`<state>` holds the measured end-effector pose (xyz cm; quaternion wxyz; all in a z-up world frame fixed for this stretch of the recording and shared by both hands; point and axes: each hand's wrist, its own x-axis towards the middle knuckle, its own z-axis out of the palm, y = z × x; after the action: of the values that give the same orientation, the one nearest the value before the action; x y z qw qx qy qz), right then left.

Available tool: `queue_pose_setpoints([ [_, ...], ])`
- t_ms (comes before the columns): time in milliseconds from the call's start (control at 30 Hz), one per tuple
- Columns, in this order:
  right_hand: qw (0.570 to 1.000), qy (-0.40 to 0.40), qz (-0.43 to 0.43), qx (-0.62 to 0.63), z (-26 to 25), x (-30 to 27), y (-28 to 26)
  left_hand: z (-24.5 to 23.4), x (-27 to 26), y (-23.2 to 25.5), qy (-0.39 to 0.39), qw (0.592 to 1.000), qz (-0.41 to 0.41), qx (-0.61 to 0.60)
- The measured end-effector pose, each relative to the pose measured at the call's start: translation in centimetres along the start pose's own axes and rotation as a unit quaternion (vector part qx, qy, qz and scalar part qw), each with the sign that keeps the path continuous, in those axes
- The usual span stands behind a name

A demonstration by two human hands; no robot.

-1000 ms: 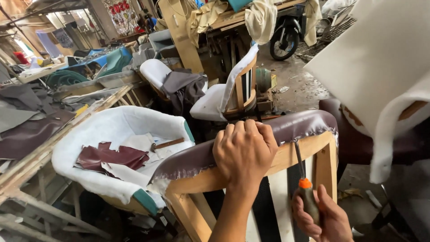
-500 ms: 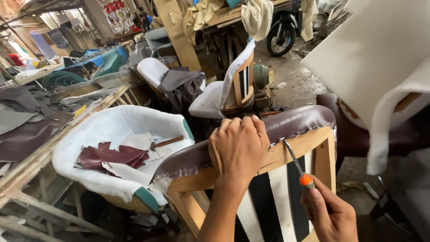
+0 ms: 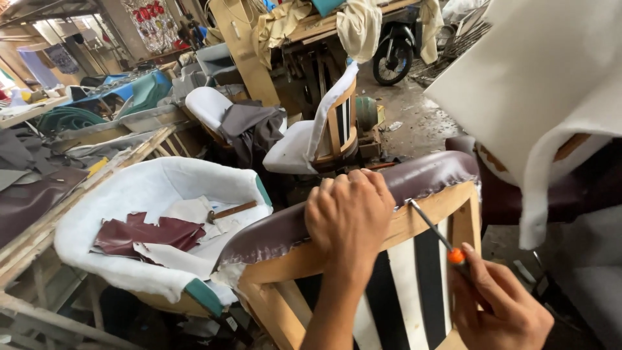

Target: Removing old leather upholstery and staples from a wooden chair frame using a pry tool

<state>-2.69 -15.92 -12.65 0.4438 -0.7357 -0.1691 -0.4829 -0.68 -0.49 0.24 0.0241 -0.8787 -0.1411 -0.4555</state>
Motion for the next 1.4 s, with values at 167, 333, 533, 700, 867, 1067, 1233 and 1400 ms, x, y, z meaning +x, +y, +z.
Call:
queue_pose_setpoints([
  [167, 0.989, -0.023, 0.109, 0.101, 2.0, -0.7, -0.4, -0.5, -0.2, 0.5, 0.138, 0.990, 0.022, 0.008],
  [333, 0.997, 0.047, 0.057, -0.014, 6.4, -4.3, 1.3, -0.5, -0.6, 0.1, 0.145, 0.989, 0.041, 0.011],
  [533, 0.993, -0.067, 0.081, 0.058, 1.8, -4.0, 1.2, -0.7, -0.6, 0.4, 0.133, 0.991, 0.031, -0.010],
  [700, 0.994, -0.066, -0.034, 0.077, 0.9, -3.9, 2.1, -1.4, -1.7, 0.9, 0.104, 0.994, 0.026, -0.019],
  [867, 0.985, 0.054, 0.070, 0.147, 3.3, -4.6, -1.4, -1.8, -2.2, 1.2, 0.128, 0.991, 0.028, 0.010],
  [1067, 0.976, -0.012, 0.161, 0.148, 1.2, -2.1, -3.0, -1.3, -1.1, 0.8, 0.155, 0.987, 0.036, 0.016],
  [1233, 0.985, 0.143, -0.024, 0.094, 10.6, -5.1, 1.4, -0.5, 0.2, 0.4, 0.170, 0.984, 0.042, 0.005],
  [1400, 0.980, 0.120, 0.014, 0.161, 7.7, -4.4, 0.2, -0.3, -0.3, 0.3, 0.140, 0.990, 0.027, -0.007],
])
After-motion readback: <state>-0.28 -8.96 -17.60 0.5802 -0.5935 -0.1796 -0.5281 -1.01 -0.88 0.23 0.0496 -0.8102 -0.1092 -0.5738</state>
